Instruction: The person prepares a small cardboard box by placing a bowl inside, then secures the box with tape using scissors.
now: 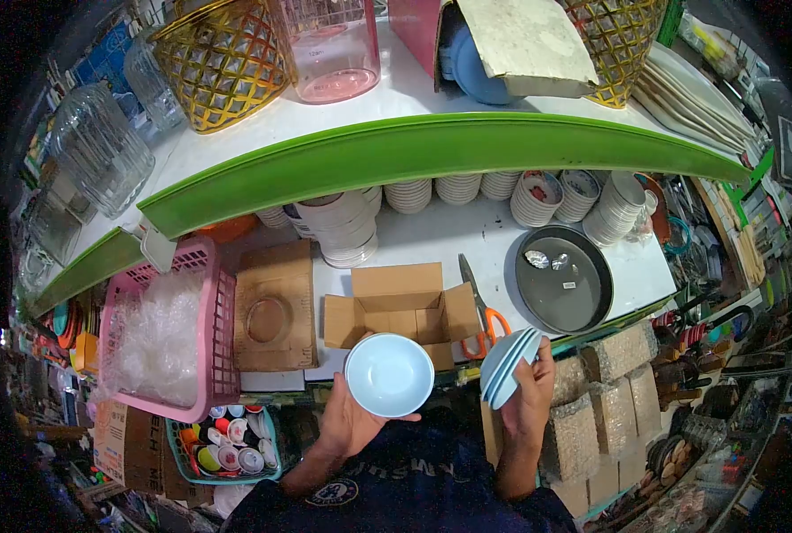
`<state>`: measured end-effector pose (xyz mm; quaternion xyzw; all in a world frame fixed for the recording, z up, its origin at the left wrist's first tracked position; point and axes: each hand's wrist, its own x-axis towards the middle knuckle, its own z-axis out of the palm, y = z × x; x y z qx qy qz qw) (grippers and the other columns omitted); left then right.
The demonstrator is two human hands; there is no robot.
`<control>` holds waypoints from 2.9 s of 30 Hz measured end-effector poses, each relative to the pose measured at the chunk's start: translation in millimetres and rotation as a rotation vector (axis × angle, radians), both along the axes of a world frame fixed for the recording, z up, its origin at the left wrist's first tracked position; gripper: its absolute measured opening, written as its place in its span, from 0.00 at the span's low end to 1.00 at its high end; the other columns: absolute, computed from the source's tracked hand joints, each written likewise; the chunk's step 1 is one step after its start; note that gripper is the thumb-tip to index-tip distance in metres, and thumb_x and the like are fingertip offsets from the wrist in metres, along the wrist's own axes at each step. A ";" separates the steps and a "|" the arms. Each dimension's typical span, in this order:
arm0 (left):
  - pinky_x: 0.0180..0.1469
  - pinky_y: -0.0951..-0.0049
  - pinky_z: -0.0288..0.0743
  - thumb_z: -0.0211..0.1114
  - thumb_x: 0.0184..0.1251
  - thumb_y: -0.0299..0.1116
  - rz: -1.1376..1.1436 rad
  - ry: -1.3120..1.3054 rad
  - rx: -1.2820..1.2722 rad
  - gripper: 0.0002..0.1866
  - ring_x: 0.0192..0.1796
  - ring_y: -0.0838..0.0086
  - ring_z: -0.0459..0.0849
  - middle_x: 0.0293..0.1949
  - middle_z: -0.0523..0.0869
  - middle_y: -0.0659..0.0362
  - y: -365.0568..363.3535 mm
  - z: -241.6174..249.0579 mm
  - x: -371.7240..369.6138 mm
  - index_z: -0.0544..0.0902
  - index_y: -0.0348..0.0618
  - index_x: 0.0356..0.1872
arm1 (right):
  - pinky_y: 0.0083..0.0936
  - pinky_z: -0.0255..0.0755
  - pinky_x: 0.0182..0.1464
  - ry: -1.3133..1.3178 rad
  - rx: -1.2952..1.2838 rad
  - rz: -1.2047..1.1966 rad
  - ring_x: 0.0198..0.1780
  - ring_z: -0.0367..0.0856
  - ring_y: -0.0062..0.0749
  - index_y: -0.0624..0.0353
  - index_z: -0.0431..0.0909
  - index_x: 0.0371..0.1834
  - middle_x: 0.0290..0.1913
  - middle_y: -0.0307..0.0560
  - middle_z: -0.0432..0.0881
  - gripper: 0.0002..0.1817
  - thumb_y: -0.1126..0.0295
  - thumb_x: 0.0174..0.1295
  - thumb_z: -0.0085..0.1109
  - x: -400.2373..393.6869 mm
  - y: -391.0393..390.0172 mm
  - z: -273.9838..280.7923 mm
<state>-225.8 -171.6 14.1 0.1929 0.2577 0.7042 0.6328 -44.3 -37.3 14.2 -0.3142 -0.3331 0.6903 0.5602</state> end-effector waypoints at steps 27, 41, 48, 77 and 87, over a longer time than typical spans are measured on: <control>0.58 0.43 0.77 0.38 0.80 0.48 -0.098 0.198 0.095 0.33 0.72 0.52 0.63 0.74 0.51 0.48 13.0 -6.1 27.2 0.40 0.47 0.77 | 0.16 0.70 0.35 -0.685 0.516 0.374 0.35 0.78 0.18 0.66 0.83 0.42 0.36 0.42 0.82 0.12 0.75 0.56 0.71 -2.5 7.5 37.7; 0.57 0.43 0.77 0.36 0.79 0.50 -0.059 0.067 0.078 0.33 0.71 0.53 0.66 0.74 0.55 0.49 18.9 -1.1 25.6 0.42 0.47 0.77 | 0.19 0.73 0.43 -0.383 0.355 0.358 0.39 0.81 0.22 0.67 0.79 0.42 0.37 0.44 0.83 0.13 0.77 0.56 0.71 -3.5 6.3 38.8; 0.57 0.42 0.76 0.34 0.78 0.58 -0.048 0.021 0.073 0.35 0.69 0.52 0.69 0.73 0.59 0.49 17.6 2.2 17.9 0.43 0.50 0.77 | 0.20 0.74 0.43 -0.191 0.256 0.170 0.37 0.81 0.21 0.64 0.74 0.42 0.36 0.43 0.83 0.12 0.77 0.58 0.66 1.2 12.7 21.8; 0.61 0.42 0.74 0.41 0.80 0.48 -0.148 0.087 0.084 0.33 0.74 0.55 0.61 0.75 0.49 0.53 18.3 -4.2 22.1 0.40 0.52 0.77 | 0.18 0.76 0.40 -0.472 0.311 0.174 0.37 0.82 0.21 0.71 0.82 0.49 0.38 0.46 0.86 0.16 0.78 0.57 0.69 0.8 6.0 42.9; 0.58 0.45 0.77 0.42 0.80 0.46 -0.165 0.097 0.079 0.33 0.73 0.54 0.63 0.75 0.51 0.51 15.1 -6.6 26.9 0.41 0.49 0.77 | 0.13 0.66 0.32 -0.770 0.583 0.260 0.32 0.75 0.16 0.65 0.86 0.47 0.32 0.41 0.82 0.16 0.77 0.54 0.71 -0.9 -1.6 53.3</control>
